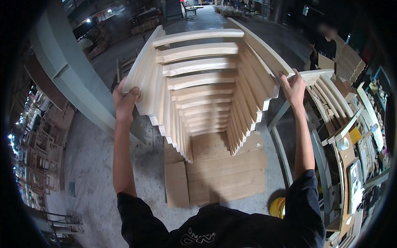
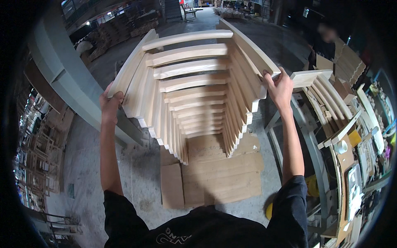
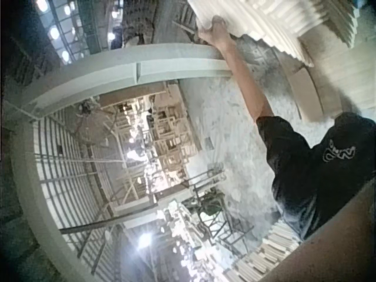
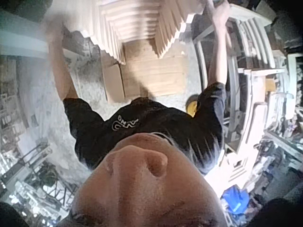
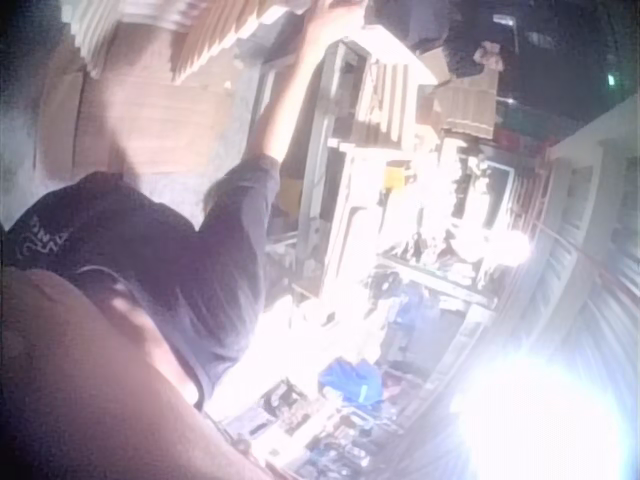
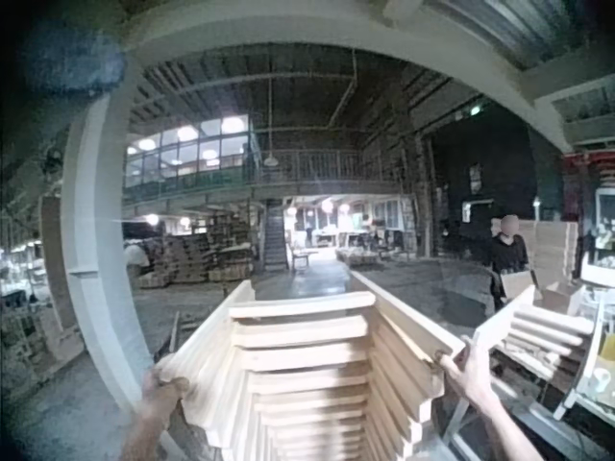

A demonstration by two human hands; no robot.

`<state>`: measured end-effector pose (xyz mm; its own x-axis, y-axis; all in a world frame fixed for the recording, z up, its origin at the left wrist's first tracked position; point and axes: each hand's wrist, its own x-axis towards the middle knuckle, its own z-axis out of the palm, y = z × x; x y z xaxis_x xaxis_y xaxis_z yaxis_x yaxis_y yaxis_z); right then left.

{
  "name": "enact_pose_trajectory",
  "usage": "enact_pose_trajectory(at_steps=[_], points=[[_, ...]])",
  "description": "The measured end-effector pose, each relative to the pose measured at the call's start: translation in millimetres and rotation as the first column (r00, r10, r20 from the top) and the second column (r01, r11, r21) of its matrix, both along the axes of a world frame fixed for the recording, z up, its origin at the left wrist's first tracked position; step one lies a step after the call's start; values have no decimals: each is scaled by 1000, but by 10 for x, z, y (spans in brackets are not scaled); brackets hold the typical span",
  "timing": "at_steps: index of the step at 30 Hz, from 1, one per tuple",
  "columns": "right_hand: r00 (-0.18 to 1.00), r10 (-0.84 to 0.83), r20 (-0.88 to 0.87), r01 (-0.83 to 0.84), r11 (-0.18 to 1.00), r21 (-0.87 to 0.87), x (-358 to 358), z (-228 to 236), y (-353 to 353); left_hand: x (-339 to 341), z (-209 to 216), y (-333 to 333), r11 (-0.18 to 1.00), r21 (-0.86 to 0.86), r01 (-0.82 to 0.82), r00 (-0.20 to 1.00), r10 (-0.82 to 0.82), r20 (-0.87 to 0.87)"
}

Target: The person repeatedly picks up unfinished wooden chair frames from a workbench, turns them over, and stacks them upright in a growing pile on the floor. The person handles each chair one at a time, aligning them in the stack.

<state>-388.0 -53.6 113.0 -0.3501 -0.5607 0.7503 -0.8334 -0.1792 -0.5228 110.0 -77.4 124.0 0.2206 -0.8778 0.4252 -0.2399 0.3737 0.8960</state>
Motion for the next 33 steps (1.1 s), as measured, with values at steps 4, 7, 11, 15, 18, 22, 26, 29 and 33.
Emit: enact_pose_trajectory(at_steps=[4,7,11,15,18,22,26,29,33], points=[[997,73,-4,-72,992,107,70,53,-136,56,-7,-104,996,71,-46,999,46,12],[983,178,40,-182,972,150,46,-32,-165,34,-205,-165,977,149,-155,987,149,54],[987,127,96,-144,969,203,-116,-148,-182,-102,-364,-263,980,114,-162,986,156,59],[990,128,57,-139,949,282,104,-100,-281,145,-445,-286,973,-15,-230,925,223,308],[994,109,24,-111,952,286,11,-95,-319,125,-413,-336,968,-88,-234,886,249,391],[996,86,3,-83,959,272,-14,-95,-283,125,-378,-292,963,-121,-239,860,268,434],[998,56,17,-58,976,211,107,-167,-228,-61,-508,-185,841,-347,-416,727,536,429],[999,-2,-38,9,986,165,203,-196,-230,-1,-479,-149,900,-236,-367,773,436,460],[999,-34,-27,39,977,212,119,-205,-191,-18,-463,-184,914,-186,-361,765,404,501]])
